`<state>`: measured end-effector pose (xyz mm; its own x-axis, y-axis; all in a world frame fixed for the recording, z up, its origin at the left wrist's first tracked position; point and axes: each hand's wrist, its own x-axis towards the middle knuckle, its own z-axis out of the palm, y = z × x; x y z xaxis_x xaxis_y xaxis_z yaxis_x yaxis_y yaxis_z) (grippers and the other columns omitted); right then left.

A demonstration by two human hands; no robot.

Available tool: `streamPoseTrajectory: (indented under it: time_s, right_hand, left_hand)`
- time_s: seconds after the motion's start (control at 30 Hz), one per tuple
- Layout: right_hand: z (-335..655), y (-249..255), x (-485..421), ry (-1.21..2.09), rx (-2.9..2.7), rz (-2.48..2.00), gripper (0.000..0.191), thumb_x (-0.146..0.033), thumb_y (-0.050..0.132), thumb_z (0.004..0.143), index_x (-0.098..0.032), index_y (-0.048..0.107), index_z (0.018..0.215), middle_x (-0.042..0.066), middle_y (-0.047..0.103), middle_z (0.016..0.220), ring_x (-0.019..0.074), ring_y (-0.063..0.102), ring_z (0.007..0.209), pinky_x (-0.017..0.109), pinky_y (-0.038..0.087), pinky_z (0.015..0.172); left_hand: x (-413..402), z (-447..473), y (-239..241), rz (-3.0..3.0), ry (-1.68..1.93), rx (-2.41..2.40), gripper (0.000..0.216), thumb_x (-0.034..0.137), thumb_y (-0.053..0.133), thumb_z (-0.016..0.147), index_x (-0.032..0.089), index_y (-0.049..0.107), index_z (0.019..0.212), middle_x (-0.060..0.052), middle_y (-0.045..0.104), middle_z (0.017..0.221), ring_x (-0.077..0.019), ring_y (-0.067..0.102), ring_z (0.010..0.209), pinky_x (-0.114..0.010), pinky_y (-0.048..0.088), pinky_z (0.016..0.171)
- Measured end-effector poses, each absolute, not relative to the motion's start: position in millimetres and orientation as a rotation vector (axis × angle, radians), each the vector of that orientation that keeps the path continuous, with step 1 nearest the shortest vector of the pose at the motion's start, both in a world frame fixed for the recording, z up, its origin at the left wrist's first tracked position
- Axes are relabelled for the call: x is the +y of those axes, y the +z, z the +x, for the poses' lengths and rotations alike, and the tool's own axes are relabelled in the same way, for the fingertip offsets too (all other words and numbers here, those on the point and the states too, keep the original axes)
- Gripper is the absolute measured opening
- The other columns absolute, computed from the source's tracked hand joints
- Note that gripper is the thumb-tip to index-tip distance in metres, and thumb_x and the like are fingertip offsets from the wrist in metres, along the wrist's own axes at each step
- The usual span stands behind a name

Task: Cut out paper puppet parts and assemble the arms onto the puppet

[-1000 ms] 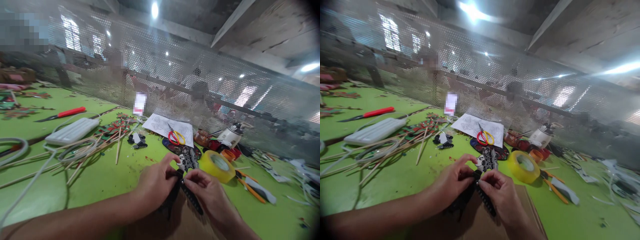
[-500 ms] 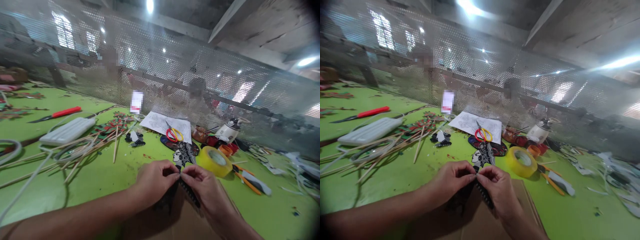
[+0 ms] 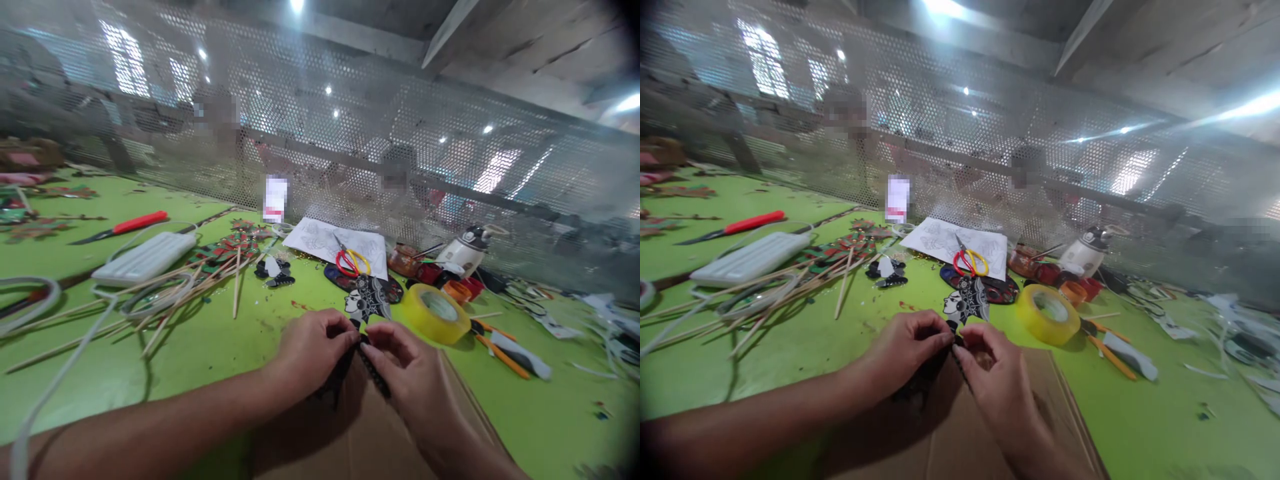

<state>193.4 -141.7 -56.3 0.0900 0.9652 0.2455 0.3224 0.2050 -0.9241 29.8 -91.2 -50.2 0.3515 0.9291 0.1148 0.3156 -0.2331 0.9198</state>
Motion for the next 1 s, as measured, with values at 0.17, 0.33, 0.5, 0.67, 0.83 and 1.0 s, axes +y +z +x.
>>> streamPoseTrajectory:
  time_s: [0.17, 0.33, 0.5, 0.67, 0.83, 1.0]
  right_hand:
    - [189.6, -57.9, -141.5, 0.733, -1.417, -1.353, 0.017, -0.031, 0.07, 0.074, -0.018, 0.064, 0.083, 0.003, 0.068, 0.075, 0.0189, 0.063, 0.071, 0.029, 0.049, 0.066]
    - [188.3, -53.0, -143.0, 0.705, -1.483, -1.343, 0.009, -0.026, 0.066, 0.078, -0.018, 0.064, 0.081, 0.002, 0.068, 0.075, 0.0179, 0.063, 0.071, 0.028, 0.05, 0.067]
    - [190.4, -51.5, -150.1, 0.438, -1.646, -1.325, 0.006, -0.02, 0.063, 0.084, -0.021, 0.068, 0.088, 0.001, 0.07, 0.082, 0.0161, 0.064, 0.076, 0.026, 0.048, 0.072]
    - [194.9, -56.0, -149.0, 0.289, -1.717, -1.32, 0.007, -0.018, 0.062, 0.085, -0.022, 0.067, 0.087, 0.0, 0.066, 0.081, 0.0151, 0.06, 0.073, 0.025, 0.046, 0.069]
    - [197.8, -61.0, -146.9, 0.294, -1.692, -1.369, 0.004, -0.019, 0.06, 0.084, -0.021, 0.063, 0.085, 0.0, 0.065, 0.081, 0.0161, 0.061, 0.075, 0.025, 0.047, 0.069]
    - [196.0, -47.5, -145.7, 0.298, -1.716, -1.427, 0.006, -0.021, 0.059, 0.082, -0.019, 0.065, 0.081, 0.002, 0.067, 0.075, 0.0176, 0.062, 0.07, 0.027, 0.047, 0.065]
  left_hand:
    - [-96.1, 31.7, -52.6, 1.773, 0.935, 1.098, 0.02, 0.035, 0.062, 0.08, 0.02, 0.075, 0.08, -0.002, 0.072, 0.073, -0.0168, 0.063, 0.07, -0.024, 0.046, 0.066]
    - [-100.0, 32.5, -54.3, 1.761, 0.962, 1.073, 0.021, 0.036, 0.061, 0.081, 0.021, 0.076, 0.082, -0.002, 0.073, 0.075, -0.0164, 0.063, 0.07, -0.022, 0.046, 0.064]
    - [-100.6, 33.0, -56.9, 1.749, 0.974, 1.057, 0.022, 0.037, 0.061, 0.082, 0.021, 0.076, 0.082, -0.002, 0.073, 0.075, -0.0163, 0.063, 0.069, -0.022, 0.046, 0.064]
    - [-101.9, 33.2, -55.9, 1.765, 0.961, 1.048, 0.024, 0.035, 0.058, 0.085, 0.02, 0.076, 0.083, -0.002, 0.074, 0.077, -0.0166, 0.064, 0.07, -0.023, 0.047, 0.064]
    - [-102.8, 33.4, -52.6, 1.788, 0.938, 0.994, 0.022, 0.024, 0.054, 0.084, 0.022, 0.077, 0.087, -0.001, 0.076, 0.085, -0.0167, 0.067, 0.077, -0.024, 0.048, 0.069]
    - [-100.0, 36.1, -61.6, 1.672, 0.941, 0.944, 0.028, 0.013, 0.054, 0.077, 0.02, 0.075, 0.094, -0.003, 0.076, 0.088, -0.0176, 0.068, 0.079, -0.026, 0.05, 0.073]
